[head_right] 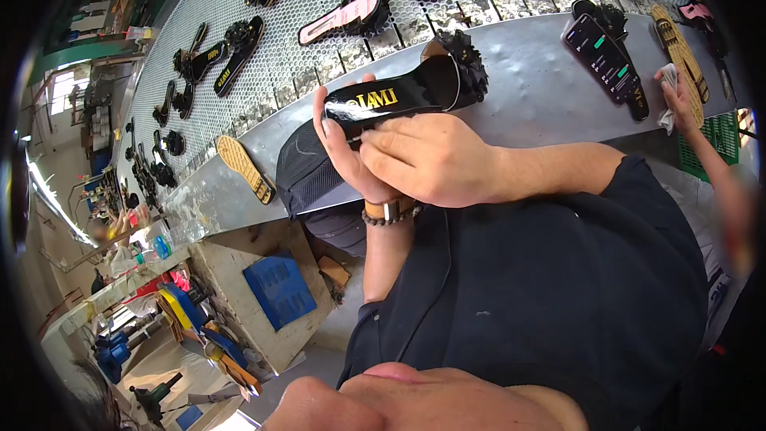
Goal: Manually assemble and inspect shoe components on a production line.
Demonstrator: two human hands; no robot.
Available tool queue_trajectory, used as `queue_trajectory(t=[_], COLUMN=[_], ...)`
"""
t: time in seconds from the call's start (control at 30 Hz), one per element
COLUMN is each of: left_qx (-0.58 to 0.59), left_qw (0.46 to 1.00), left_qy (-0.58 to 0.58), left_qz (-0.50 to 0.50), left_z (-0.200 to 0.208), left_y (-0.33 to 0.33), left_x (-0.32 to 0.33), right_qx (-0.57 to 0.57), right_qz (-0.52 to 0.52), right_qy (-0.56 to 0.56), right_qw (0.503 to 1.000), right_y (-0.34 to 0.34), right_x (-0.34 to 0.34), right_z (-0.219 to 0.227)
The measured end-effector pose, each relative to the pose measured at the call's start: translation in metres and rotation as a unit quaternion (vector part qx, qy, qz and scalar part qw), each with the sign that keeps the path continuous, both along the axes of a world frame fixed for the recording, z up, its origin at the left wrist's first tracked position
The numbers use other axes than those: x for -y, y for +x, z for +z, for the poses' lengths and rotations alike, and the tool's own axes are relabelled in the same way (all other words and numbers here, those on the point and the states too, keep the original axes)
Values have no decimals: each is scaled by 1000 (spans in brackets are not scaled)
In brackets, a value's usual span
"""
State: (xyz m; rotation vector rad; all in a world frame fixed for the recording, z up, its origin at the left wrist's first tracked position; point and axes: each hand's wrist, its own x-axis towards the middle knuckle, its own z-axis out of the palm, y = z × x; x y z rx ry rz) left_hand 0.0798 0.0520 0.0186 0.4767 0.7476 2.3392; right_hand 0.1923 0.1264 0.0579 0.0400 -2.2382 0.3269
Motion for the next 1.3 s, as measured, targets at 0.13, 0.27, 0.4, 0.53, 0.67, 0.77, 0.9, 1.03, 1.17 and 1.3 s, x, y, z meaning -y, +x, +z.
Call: queue_trajectory(t=[0.13,0.27,0.4,0.53,0.67,0.77,0.9,1.03,1.17,1.3], left_qx=[87,34,83,101,74,39,38,-25,-103,-278], left_qw=[996,998,995,993,995,997,997,997,992,900], left_qy=[-11,-4,11,19,20,40,41,14,12,-265], left_qz=[34,43,49,58,62,58,60,72,67,207], left_z=[-9,-15,-13,-16,-14,-13,-17,-19,-13,3], left_y=[-10,-20,-29,-39,-39,-38,-36,-34,-32,-12], left_x=[-5,0,-4,-2,-6,-10,-12,-11,-6,-1], right_qx=[1,137,219,209,205,209,248,232,204,162], right_qz=[22,-41,-19,-4,-12,-9,-2,-10,-21,-32], right_qy=[-32,-95,-144,-174,-134,-116,-135,-104,-103,-91], right_qw=[999,985,965,962,970,971,959,967,973,982], right_y=[-1,-8,-5,-5,-14,-21,-20,-20,-21,-17], right_x=[-13,-28,-34,-31,-29,-29,-29,-30,-29,-30], right_z=[2,1,-3,-4,-7,-10,-17,-22,-25,-32])
